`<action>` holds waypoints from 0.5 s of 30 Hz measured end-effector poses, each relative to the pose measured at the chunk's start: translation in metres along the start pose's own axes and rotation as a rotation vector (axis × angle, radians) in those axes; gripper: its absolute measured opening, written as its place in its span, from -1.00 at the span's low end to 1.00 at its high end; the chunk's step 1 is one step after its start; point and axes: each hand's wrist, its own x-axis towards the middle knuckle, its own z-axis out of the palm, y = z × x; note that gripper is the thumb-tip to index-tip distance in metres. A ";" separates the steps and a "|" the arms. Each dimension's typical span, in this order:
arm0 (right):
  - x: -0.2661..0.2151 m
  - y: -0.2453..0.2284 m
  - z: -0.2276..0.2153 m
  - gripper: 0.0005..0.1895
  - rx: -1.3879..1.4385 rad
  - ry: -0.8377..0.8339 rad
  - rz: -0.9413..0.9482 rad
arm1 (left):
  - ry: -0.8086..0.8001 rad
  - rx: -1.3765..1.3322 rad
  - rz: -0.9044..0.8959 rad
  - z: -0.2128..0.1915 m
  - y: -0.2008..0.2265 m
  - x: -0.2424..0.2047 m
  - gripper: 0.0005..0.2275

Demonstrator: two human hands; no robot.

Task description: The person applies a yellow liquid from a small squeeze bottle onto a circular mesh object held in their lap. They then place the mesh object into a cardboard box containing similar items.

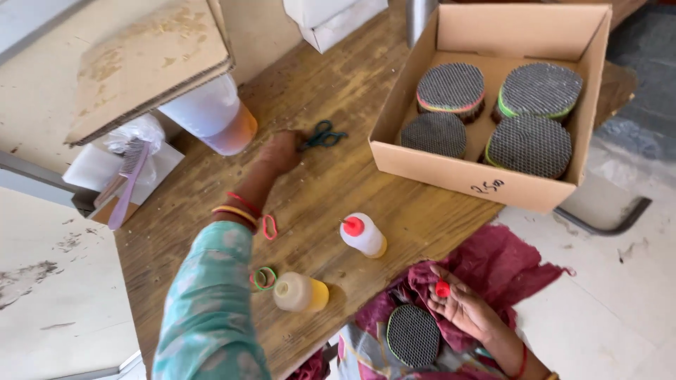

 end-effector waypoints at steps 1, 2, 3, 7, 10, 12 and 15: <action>0.004 -0.003 0.002 -0.18 0.018 0.025 -0.004 | -0.029 -0.005 0.010 -0.008 -0.013 -0.016 -0.71; 0.002 -0.002 0.003 -0.19 0.034 -0.008 -0.016 | -0.047 0.004 -0.029 -0.013 -0.027 -0.035 -0.78; 0.001 -0.002 0.002 -0.19 0.050 -0.042 -0.029 | -0.065 0.015 -0.067 -0.018 -0.040 -0.053 -0.78; -0.017 -0.011 0.013 -0.24 0.039 0.010 -0.072 | 0.149 0.191 -0.029 -0.055 -0.063 -0.163 -0.83; -0.034 -0.018 0.010 -0.30 -0.005 0.039 -0.134 | 0.426 0.151 -0.004 -0.101 -0.033 -0.291 -0.85; -0.044 -0.027 0.011 -0.35 -0.096 0.057 -0.236 | 0.486 0.016 0.020 -0.093 -0.054 -0.382 -0.86; -0.053 -0.034 0.011 -0.38 -0.200 0.163 -0.321 | 0.439 -0.261 0.020 -0.089 0.055 -0.488 -0.90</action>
